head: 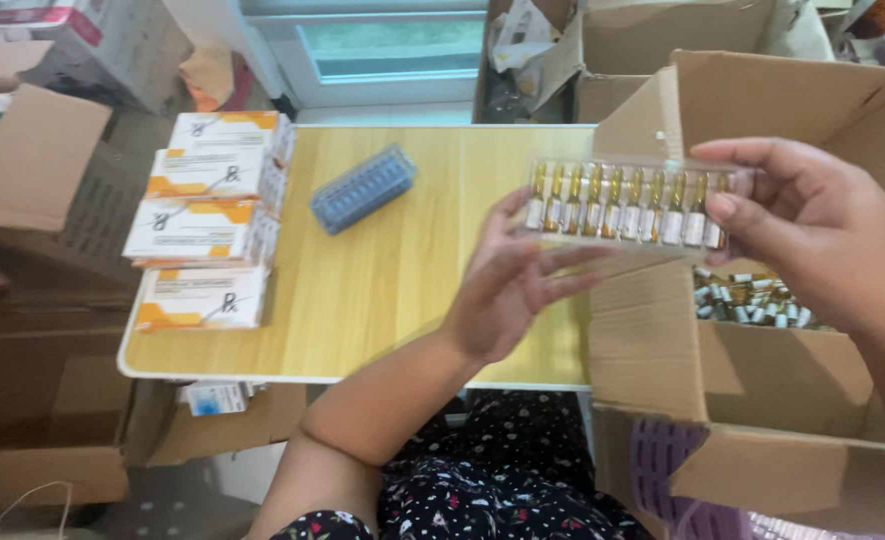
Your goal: The person places small vials from a cardboard box into clear plastic blister packs on a table. They then insert the filled blister packs into small orange and white boxes and stack the boxes on the table.
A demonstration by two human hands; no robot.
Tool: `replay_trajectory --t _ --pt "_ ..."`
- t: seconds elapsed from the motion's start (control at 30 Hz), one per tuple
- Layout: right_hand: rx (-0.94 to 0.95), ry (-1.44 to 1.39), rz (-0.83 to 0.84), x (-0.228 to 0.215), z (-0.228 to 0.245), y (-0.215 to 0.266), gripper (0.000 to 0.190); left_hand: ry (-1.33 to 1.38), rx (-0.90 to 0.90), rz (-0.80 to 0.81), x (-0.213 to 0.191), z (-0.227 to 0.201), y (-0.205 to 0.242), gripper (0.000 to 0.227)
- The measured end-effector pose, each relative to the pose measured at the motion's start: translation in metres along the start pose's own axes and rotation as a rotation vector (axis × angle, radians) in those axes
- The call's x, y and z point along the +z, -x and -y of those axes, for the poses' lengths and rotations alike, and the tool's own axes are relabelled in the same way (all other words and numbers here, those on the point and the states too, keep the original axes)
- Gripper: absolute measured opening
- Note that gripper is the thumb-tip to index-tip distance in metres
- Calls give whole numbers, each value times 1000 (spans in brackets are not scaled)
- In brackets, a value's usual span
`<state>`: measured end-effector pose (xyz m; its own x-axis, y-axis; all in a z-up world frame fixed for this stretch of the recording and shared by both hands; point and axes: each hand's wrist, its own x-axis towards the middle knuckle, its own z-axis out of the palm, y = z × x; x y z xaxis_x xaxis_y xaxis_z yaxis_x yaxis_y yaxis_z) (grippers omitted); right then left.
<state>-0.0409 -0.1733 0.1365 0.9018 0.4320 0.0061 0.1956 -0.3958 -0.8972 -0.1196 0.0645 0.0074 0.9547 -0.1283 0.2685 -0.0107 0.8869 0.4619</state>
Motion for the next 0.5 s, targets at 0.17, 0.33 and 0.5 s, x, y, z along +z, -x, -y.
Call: replay_trajectory --t 0.17,0.33,0.5 --pt "54 -393 0 48 -23 47 39 -522 393 -347 -71 -50 73 62" --pt "182 -770 67 134 -63 86 35 -699 406 -490 -134 -84 141 50" --pt "148 -669 24 215 -102 69 39 -559 151 -497 -151 -78 168 49"
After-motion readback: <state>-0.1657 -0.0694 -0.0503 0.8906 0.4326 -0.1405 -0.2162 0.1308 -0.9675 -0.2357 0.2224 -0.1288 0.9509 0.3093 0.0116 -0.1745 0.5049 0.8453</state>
